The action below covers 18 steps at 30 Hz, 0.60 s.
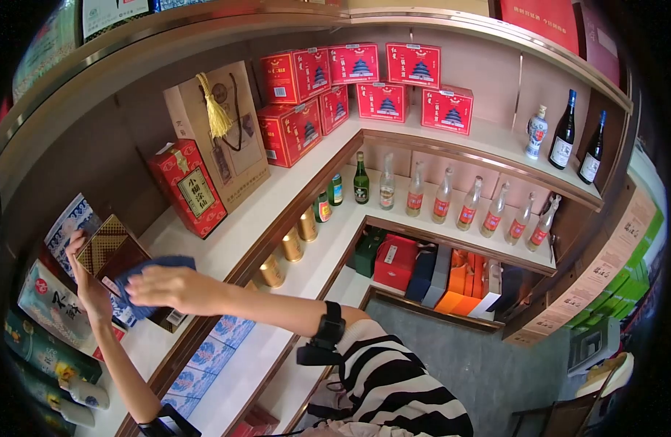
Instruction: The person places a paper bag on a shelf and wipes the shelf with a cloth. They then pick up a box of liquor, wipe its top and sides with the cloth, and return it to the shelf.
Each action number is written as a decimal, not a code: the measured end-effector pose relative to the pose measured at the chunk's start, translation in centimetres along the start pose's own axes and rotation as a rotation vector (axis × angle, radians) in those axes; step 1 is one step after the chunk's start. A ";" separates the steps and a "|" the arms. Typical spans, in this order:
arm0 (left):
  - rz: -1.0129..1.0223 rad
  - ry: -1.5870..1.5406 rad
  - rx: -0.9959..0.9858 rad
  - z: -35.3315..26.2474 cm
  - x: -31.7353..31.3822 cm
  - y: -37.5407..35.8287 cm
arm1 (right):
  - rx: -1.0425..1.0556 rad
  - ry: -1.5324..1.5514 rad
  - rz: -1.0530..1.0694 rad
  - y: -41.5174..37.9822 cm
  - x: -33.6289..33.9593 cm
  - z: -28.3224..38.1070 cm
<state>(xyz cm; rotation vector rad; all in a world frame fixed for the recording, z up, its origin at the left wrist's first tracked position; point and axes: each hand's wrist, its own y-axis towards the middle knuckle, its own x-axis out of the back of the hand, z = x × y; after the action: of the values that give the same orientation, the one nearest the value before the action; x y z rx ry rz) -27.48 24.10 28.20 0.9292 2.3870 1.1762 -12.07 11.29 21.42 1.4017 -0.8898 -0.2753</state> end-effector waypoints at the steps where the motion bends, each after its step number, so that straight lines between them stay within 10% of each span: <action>1: -0.005 0.005 -0.004 0.0 -0.1 0.0 | -0.017 0.030 0.040 -1.3 -0.4 0.2; 7: 0.018 -0.026 -0.016 0.0 -0.3 -0.3 | -0.129 0.158 0.303 -4.4 0.4 2.1; 14: -0.029 0.056 -0.041 0.0 -0.5 0.0 | 0.068 -0.006 -0.205 4.5 3.4 1.4; 18: 0.039 0.051 -0.067 -0.2 -0.1 0.0 | 0.020 0.019 -0.146 3.5 1.4 -0.1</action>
<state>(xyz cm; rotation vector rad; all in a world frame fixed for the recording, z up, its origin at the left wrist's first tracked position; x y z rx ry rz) -27.50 23.87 28.28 0.9394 2.3626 1.3009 -12.28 11.16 25.21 1.4884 -0.7777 -0.3645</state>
